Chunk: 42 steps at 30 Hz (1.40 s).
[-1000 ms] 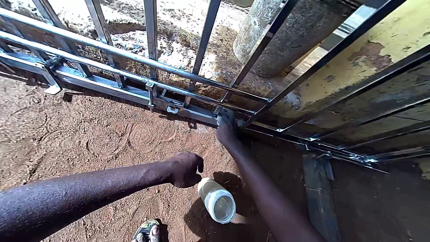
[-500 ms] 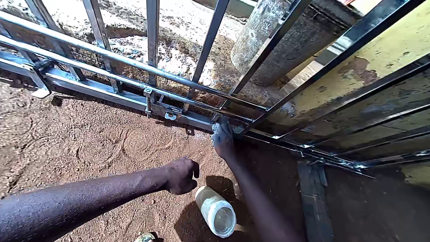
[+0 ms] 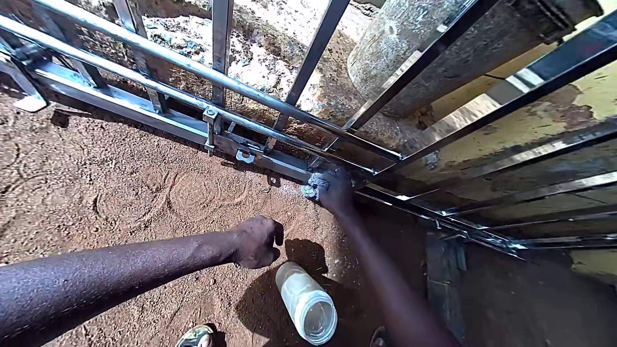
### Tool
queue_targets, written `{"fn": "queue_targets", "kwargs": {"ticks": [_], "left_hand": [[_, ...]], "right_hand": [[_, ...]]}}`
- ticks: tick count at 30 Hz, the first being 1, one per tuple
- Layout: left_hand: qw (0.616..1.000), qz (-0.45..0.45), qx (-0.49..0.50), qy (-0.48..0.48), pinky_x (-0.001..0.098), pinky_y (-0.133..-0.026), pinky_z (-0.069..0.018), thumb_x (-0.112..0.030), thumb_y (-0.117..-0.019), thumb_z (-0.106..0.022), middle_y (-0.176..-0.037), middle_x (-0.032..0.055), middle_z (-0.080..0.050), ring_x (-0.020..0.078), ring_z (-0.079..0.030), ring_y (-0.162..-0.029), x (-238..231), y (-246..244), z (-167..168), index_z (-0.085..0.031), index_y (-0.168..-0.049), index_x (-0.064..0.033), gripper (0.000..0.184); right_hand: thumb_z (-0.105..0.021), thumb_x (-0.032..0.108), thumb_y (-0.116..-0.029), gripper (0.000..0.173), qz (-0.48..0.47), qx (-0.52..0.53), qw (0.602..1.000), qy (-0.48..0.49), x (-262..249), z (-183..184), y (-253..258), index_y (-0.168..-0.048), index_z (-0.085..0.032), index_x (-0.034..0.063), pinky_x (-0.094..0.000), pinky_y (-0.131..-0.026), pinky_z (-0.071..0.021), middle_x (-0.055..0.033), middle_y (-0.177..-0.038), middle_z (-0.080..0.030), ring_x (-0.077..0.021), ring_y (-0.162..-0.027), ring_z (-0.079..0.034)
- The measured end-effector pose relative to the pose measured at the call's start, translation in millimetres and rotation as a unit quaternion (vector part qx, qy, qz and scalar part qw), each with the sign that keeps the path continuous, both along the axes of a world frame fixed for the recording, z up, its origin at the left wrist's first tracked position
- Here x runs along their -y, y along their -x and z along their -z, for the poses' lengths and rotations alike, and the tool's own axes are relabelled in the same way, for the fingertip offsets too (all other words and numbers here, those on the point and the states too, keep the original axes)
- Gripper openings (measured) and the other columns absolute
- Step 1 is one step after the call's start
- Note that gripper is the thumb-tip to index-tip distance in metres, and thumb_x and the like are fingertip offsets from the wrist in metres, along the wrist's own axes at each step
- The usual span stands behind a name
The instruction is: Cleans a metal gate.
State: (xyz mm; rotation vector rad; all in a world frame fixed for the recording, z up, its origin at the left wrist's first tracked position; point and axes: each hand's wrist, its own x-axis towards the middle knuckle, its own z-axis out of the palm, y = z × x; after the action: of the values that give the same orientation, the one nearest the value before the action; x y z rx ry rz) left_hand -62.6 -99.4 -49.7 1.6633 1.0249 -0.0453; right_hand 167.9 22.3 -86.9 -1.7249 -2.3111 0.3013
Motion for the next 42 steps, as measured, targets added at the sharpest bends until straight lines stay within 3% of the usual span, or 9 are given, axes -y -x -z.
{"fn": "queue_targets", "kwargs": {"ticks": [2,4,9,15,20,25,31,34,42], "left_hand": [[1.000,0.006,-0.007,0.008,0.0513,-0.082,-0.0529,-0.019,-0.0990,-0.061,-0.097,0.0162,-0.069,0.0291,-0.067,-0.088,0.0,-3.4,3.1,-0.065,-0.124,-0.0016,0.031],[1.000,0.022,-0.011,0.010,0.0519,-0.083,-0.0535,-0.020,-0.0987,-0.062,-0.099,0.0161,-0.070,0.0292,-0.068,-0.089,1.7,-8.9,1.8,-0.066,-0.124,-0.0022,0.031],[1.000,0.014,-0.004,0.000,0.0501,-0.081,-0.0532,-0.018,-0.0991,-0.062,-0.097,0.0162,-0.069,0.0287,-0.067,-0.087,4.5,-9.4,-7.9,-0.065,-0.124,-0.0015,0.030],[1.000,0.020,-0.016,0.006,0.0509,-0.082,-0.0533,-0.019,-0.0990,-0.061,-0.098,0.0165,-0.069,0.0294,-0.067,-0.089,13.2,-5.6,-9.5,-0.065,-0.125,-0.0017,0.032],[1.000,0.010,-0.010,0.003,0.0510,-0.081,-0.0532,-0.019,-0.0986,-0.061,-0.098,0.0170,-0.069,0.0295,-0.067,-0.088,6.3,-4.0,-9.2,-0.065,-0.126,-0.0017,0.032],[1.000,0.010,0.000,0.003,0.0500,-0.083,-0.0533,-0.019,-0.0990,-0.060,-0.098,0.0159,-0.070,0.0280,-0.067,-0.089,4.2,-8.8,-10.2,-0.065,-0.125,-0.0019,0.032],[1.000,-0.018,-0.004,0.001,0.0474,-0.078,-0.0538,-0.020,-0.0987,-0.061,-0.094,0.0135,-0.069,0.0252,-0.066,-0.084,0.3,4.2,0.9,-0.066,-0.122,-0.0025,0.030],[1.000,0.002,-0.008,0.004,0.0489,-0.079,-0.0540,-0.020,-0.0986,-0.062,-0.094,0.0138,-0.069,0.0261,-0.067,-0.085,-0.4,-5.5,-0.2,-0.065,-0.124,-0.0034,0.031],[1.000,-0.008,-0.010,-0.004,0.0481,-0.079,-0.0537,-0.020,-0.0991,-0.061,-0.094,0.0134,-0.069,0.0259,-0.066,-0.085,-5.0,-7.6,-0.1,-0.066,-0.123,-0.0029,0.030]], "right_hand": [[-0.073,0.000,-0.0817,0.021,0.012,-0.040,0.998,0.055,-7.9,-11.4,2.9,-0.102,-0.078,0.0021,-0.0583,-0.101,-0.0478,-0.0219,-0.118,-0.070,-0.0383,-0.115,-0.064],[-0.066,0.002,-0.0910,0.022,0.029,-0.084,0.989,0.117,-15.2,-15.2,-0.4,-0.110,-0.077,0.0037,-0.0537,-0.101,-0.0495,-0.0178,-0.118,-0.072,-0.0312,-0.114,-0.066],[-0.066,0.016,-0.0948,0.028,0.085,-0.033,0.995,0.042,-3.8,-4.1,5.9,-0.116,-0.072,-0.0002,-0.0605,-0.108,-0.0424,-0.0235,-0.127,-0.065,-0.0409,-0.124,-0.058],[-0.065,0.025,-0.0978,0.043,0.169,0.027,0.979,0.114,-42.2,-19.1,37.3,-0.131,-0.063,-0.0019,-0.0644,-0.104,-0.0440,-0.0271,-0.130,-0.065,-0.0435,-0.126,-0.059],[-0.066,0.024,-0.0970,0.036,0.164,0.023,0.985,0.046,-14.7,-9.3,21.9,-0.123,-0.069,-0.0002,-0.0582,-0.109,-0.0437,-0.0254,-0.124,-0.068,-0.0412,-0.125,-0.060],[-0.065,0.028,-0.0966,0.046,0.199,0.083,0.970,0.115,-35.3,-25.9,41.3,-0.134,-0.060,0.0004,-0.0640,-0.102,-0.0450,-0.0260,-0.134,-0.062,-0.0426,-0.128,-0.058],[-0.068,0.032,-0.0955,0.036,0.197,0.049,0.977,0.064,-12.1,-16.5,23.5,-0.120,-0.072,0.0061,-0.0611,-0.101,-0.0477,-0.0219,-0.122,-0.070,-0.0401,-0.119,-0.064],[-0.067,0.031,-0.0948,0.045,0.213,0.068,0.969,0.104,-31.2,-23.2,39.6,-0.131,-0.064,0.0040,-0.0663,-0.099,-0.0456,-0.0233,-0.129,-0.066,-0.0418,-0.124,-0.061],[-0.069,0.034,-0.0931,0.045,0.227,0.073,0.965,0.113,-20.6,-20.1,26.8,-0.124,-0.068,0.0025,-0.0640,-0.098,-0.0479,-0.0241,-0.125,-0.068,-0.0418,-0.120,-0.063]]}}
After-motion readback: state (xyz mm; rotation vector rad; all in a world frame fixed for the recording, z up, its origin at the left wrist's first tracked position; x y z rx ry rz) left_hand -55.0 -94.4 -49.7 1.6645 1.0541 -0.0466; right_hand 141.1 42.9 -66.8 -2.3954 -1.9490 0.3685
